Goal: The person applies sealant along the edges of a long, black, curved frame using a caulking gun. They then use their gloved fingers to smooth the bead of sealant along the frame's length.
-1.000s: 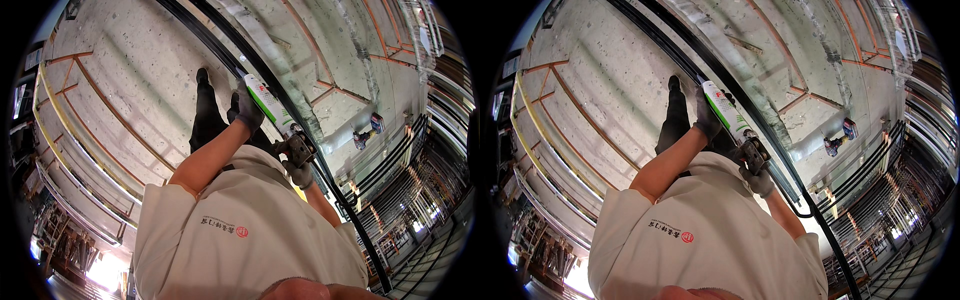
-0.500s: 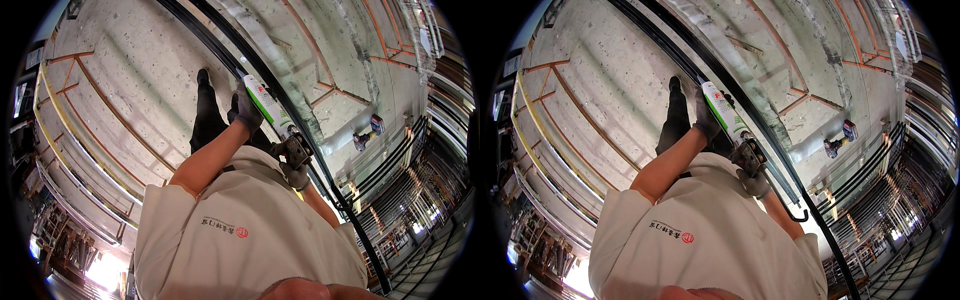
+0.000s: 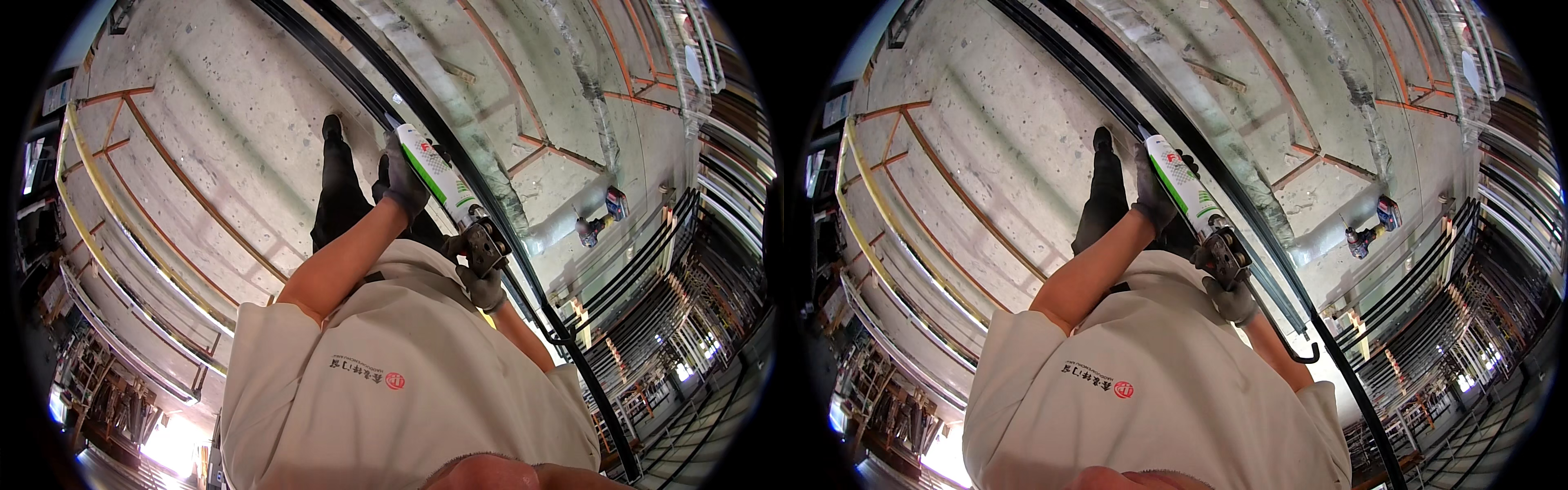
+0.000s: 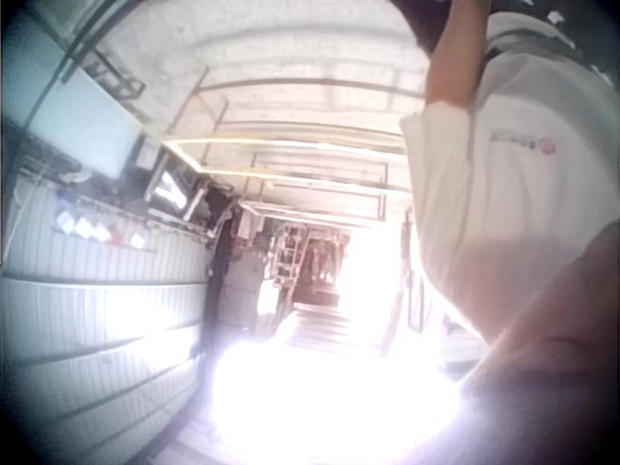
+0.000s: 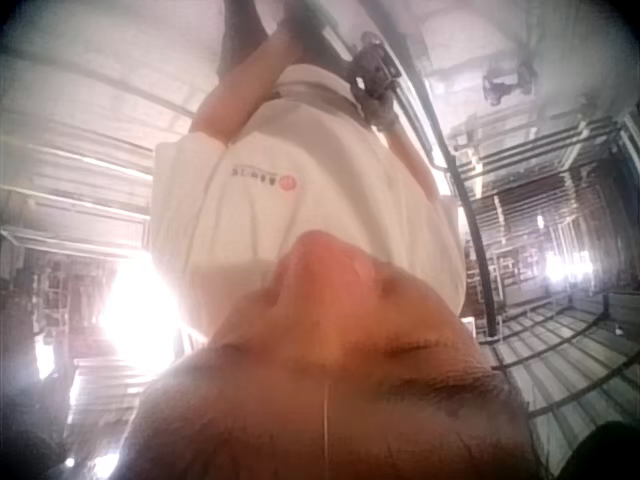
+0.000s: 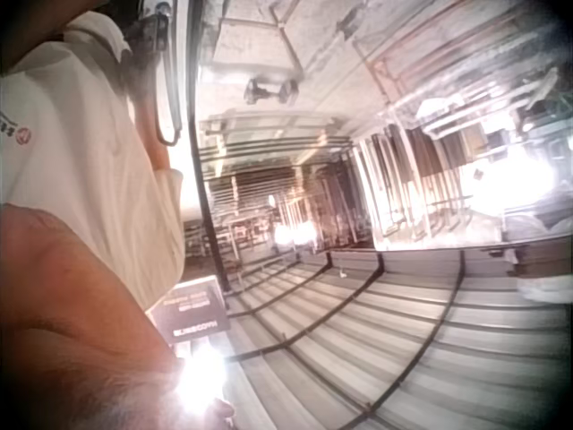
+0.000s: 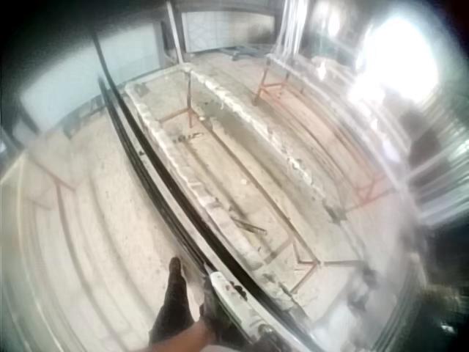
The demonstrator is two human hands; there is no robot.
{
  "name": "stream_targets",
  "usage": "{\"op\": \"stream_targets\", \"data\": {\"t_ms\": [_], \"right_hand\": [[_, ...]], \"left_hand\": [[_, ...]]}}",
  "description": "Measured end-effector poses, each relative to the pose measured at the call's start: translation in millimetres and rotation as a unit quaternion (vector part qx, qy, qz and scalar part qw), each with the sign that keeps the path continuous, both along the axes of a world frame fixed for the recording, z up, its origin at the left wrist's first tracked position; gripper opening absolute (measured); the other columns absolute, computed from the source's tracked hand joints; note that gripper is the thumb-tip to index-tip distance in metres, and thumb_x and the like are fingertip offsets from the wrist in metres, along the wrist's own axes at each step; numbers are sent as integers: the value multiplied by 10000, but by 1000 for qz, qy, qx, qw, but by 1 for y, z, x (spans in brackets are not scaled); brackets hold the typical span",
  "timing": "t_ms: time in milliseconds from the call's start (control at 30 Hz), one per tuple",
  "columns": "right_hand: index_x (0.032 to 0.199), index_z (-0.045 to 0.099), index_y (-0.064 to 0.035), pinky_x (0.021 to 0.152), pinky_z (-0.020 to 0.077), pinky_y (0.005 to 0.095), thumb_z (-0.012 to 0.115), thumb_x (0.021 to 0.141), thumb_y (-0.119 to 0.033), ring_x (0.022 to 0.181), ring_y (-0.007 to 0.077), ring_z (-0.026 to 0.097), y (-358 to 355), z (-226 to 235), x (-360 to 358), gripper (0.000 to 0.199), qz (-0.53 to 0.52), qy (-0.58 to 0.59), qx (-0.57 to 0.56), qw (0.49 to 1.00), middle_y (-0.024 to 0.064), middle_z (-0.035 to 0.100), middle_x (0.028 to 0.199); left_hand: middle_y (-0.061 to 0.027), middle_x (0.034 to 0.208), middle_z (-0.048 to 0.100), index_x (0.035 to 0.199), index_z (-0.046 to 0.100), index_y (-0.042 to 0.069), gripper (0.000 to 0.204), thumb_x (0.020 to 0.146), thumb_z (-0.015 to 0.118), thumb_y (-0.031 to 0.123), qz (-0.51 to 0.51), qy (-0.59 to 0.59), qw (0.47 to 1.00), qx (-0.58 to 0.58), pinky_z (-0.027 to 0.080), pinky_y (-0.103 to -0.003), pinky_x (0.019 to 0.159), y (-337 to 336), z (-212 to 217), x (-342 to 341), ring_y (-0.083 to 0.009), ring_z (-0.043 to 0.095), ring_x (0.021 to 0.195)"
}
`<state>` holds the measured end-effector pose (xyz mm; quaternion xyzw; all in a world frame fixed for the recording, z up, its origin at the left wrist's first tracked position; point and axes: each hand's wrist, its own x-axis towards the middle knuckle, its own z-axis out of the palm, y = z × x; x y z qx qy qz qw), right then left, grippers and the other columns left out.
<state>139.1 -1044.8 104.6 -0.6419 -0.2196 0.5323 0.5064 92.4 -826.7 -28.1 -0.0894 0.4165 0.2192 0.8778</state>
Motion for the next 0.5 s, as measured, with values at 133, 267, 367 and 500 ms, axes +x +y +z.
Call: {"op": "stream_targets", "data": {"t_ms": [133, 267, 367, 500], "right_hand": [[1317, 503, 18, 1040, 428, 419, 611, 757, 71, 1165, 268, 573, 1, 1, 0, 573, -5, 1, 0, 1000, 130, 597, 1226], [1313, 501, 21, 1028, 443, 421, 598, 762, 79, 1132, 265, 595, -5, -10, 5, 562, 50, -51, 11, 997, 130, 609, 1202], [1312, 498, 21, 1012, 457, 417, 580, 771, 80, 1121, 261, 602, -1, -1, 0, 551, 13, -36, -7, 999, 130, 614, 1192], [1310, 505, 16, 992, 469, 401, 576, 781, 71, 1119, 253, 604, -3, -1, 4, 537, 39, -59, -6, 997, 126, 615, 1199]], "left_hand": [[-95, 935, 624, 1073, 564, 150, 733, 854, 416, 833, 6, 0, 1000, 1, 536, -503, 789, -1, -1, 0, -329, 640, 860], [-94, 938, 628, 1059, 568, 147, 725, 856, 424, 828, 11, -1, 1000, -12, 535, -502, 787, -1, 2, 0, -329, 638, 854], [-95, 948, 635, 1061, 570, 143, 728, 856, 425, 826, 10, -11, 1000, -10, 533, -500, 790, -1, -1, 0, -331, 637, 855], [-106, 947, 641, 1063, 573, 139, 730, 859, 421, 824, 11, -11, 1000, -13, 531, -501, 793, -2, -4, 1, -333, 636, 858]]}}
